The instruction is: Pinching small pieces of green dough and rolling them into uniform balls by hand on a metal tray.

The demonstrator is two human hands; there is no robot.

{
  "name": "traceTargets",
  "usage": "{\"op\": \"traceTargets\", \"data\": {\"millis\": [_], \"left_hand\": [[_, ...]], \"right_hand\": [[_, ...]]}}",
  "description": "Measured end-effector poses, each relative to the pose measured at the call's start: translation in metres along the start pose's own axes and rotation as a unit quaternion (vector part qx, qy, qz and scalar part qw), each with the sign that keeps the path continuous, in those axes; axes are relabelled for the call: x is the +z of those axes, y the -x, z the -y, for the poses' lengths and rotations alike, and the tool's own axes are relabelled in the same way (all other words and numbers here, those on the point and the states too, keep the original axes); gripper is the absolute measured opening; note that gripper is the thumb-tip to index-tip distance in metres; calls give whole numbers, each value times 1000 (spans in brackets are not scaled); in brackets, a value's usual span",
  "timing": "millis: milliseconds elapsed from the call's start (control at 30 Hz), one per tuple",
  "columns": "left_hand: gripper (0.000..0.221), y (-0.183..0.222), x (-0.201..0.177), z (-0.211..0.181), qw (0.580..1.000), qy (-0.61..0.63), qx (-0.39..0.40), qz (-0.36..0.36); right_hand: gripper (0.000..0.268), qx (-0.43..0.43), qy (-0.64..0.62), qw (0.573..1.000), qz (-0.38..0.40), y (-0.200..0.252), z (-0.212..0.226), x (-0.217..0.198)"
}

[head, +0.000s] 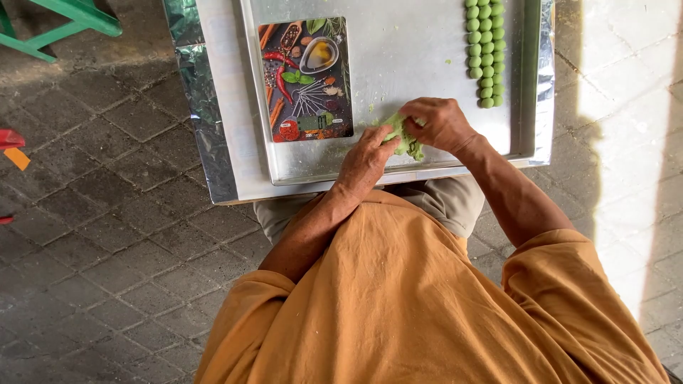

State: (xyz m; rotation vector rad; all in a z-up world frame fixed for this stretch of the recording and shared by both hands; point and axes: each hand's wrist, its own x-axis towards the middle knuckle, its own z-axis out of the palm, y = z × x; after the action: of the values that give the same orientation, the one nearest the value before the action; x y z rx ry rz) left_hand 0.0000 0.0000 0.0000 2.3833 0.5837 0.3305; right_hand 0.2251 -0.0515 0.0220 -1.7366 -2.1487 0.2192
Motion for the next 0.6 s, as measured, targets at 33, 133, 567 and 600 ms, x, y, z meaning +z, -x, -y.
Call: {"op": "traceTargets", "data": {"millis": [33,133,567,600], "left_hand": [[27,1,3,2,1000,-3,2,1],[28,3,7,4,1000,-3,4,-4],[44,-19,-19,-19,973,143,21,-178],[44,-18,-17,-15,973,142,19,-179]], "right_hand": [[19,103,-168,980,-42,2,0,0],[20,241,-399,873,-141,6,0,-1],[19,373,-611,670,-195,11,83,-16],[19,373,-612,670,-194,18,79,-8]]}}
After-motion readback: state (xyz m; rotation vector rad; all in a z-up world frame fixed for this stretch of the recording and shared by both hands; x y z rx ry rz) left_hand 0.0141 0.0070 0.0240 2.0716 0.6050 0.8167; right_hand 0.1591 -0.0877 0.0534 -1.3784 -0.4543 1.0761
